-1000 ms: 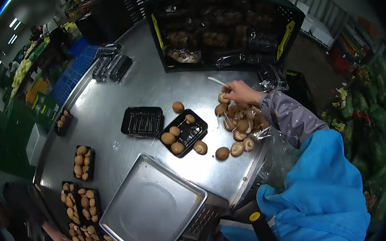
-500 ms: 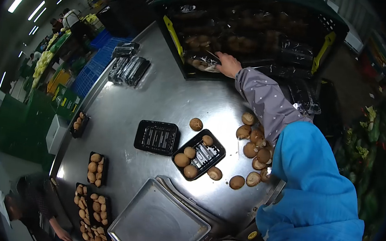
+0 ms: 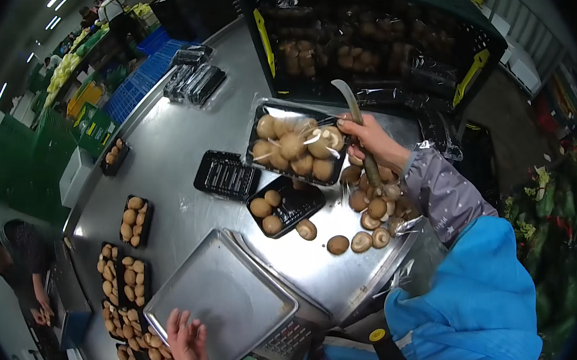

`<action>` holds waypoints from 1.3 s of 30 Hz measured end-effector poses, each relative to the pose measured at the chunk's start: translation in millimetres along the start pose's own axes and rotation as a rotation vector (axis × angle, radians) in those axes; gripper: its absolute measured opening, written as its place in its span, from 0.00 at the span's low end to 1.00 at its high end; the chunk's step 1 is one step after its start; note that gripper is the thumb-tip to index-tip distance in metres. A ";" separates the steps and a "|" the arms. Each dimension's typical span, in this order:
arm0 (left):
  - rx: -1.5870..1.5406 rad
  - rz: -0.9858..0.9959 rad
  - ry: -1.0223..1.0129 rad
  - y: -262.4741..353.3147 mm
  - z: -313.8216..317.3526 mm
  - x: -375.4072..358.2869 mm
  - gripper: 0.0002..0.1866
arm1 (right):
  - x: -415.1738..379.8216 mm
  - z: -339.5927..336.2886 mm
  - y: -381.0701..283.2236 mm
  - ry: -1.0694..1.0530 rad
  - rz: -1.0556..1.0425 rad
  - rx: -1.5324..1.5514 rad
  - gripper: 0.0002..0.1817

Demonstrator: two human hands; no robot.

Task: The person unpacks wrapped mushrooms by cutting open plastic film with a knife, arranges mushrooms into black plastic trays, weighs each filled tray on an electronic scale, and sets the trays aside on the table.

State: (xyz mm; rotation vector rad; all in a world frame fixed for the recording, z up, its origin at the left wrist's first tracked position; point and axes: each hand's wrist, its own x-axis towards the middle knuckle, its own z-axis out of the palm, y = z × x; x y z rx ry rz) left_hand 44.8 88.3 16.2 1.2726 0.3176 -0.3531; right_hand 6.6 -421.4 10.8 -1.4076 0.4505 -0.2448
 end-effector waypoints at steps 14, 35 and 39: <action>0.135 -0.198 -0.596 -50.9 81.8 -42.4 0.30 | -122.9 95.2 -3.6 -0.579 0.097 -0.480 0.19; 0.362 0.166 -0.588 -87.3 87.7 -77.4 0.24 | -152.8 116.5 15.0 -0.269 -0.749 -1.652 0.04; 0.491 0.222 -0.566 -93.1 80.1 -76.0 0.25 | -133.8 69.7 29.6 -0.338 -0.472 -1.804 0.04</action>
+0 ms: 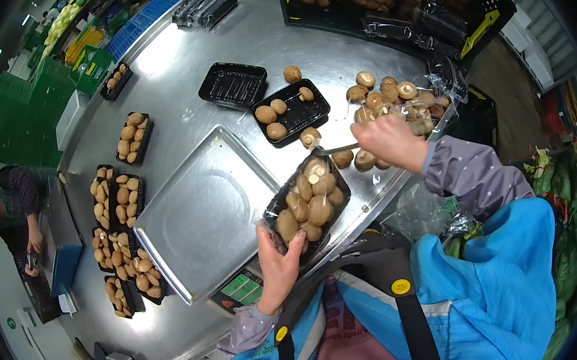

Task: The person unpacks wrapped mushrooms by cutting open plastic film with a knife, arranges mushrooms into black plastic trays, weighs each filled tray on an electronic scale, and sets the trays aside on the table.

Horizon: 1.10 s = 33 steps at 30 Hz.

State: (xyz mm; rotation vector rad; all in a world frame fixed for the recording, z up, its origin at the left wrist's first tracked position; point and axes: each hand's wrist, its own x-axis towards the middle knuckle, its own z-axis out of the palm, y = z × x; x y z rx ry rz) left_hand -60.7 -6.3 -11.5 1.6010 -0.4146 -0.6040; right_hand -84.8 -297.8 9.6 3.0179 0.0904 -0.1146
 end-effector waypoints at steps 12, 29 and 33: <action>-0.250 -0.096 0.045 5.6 5.2 14.3 0.23 | -1.3 -33.5 -36.9 0.371 -0.207 0.720 0.14; -0.798 -0.423 0.095 -8.9 -4.2 28.4 0.27 | -20.8 -53.3 -59.1 0.294 -0.608 0.715 0.07; -0.690 -0.370 0.195 1.6 -15.5 23.1 0.28 | -43.3 -58.3 -21.7 0.227 -0.545 0.627 0.07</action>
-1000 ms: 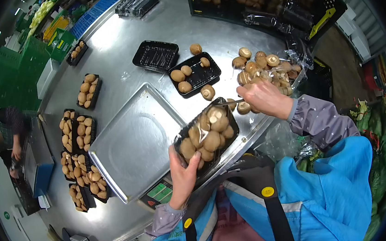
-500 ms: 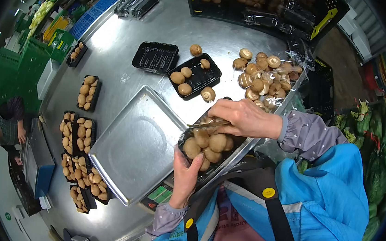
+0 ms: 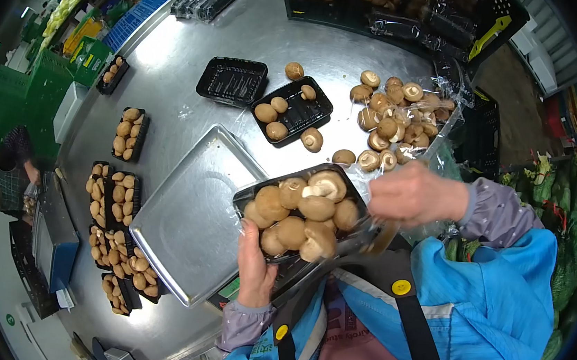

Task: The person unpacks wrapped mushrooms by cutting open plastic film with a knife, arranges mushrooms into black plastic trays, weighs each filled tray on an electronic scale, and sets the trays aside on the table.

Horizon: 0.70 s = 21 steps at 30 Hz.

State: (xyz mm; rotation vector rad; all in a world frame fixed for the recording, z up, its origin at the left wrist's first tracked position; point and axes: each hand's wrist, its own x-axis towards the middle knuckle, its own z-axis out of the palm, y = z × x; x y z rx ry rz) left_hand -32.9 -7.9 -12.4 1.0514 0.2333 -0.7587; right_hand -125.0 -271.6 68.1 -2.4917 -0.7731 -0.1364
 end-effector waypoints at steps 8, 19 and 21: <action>0.196 -0.118 -0.169 10.4 9.2 -22.1 0.30 | -50.8 -1.7 22.3 0.070 0.408 0.026 0.07; 0.226 -0.096 -0.102 -8.3 7.6 -22.4 0.31 | -41.7 15.3 -2.0 0.255 0.938 0.915 0.16; 0.271 -0.062 -0.098 -9.8 13.2 -20.6 0.32 | -35.8 16.8 -7.4 0.014 0.945 0.848 0.18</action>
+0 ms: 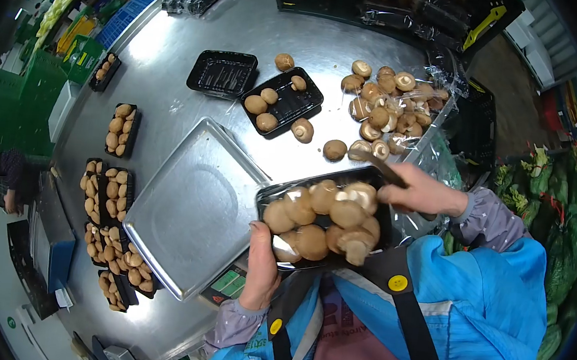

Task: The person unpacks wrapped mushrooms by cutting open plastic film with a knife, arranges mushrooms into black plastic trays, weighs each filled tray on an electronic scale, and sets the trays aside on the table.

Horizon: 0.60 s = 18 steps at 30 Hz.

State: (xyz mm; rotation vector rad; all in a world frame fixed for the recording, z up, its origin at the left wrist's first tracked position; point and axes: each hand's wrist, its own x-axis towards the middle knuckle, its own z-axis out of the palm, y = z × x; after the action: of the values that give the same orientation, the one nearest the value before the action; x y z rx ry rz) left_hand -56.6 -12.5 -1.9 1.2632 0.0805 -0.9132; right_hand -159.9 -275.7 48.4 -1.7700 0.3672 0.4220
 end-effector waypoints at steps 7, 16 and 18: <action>-0.073 0.053 -0.062 -4.8 6.2 16.0 0.28 | -6.1 -4.1 6.7 0.067 0.118 0.254 0.21; 0.641 0.332 -0.176 -23.1 31.0 50.8 0.11 | -34.2 -50.1 25.3 0.515 0.022 0.465 0.17; 0.846 0.441 -0.463 -45.7 40.2 48.7 0.19 | -34.3 -45.1 22.4 0.549 0.020 0.527 0.18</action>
State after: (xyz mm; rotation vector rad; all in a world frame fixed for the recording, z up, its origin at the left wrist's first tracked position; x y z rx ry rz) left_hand -70.0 -73.3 -48.9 1.6969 -1.0046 -0.8452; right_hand -196.4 -324.0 54.9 -1.3364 0.8032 -0.1562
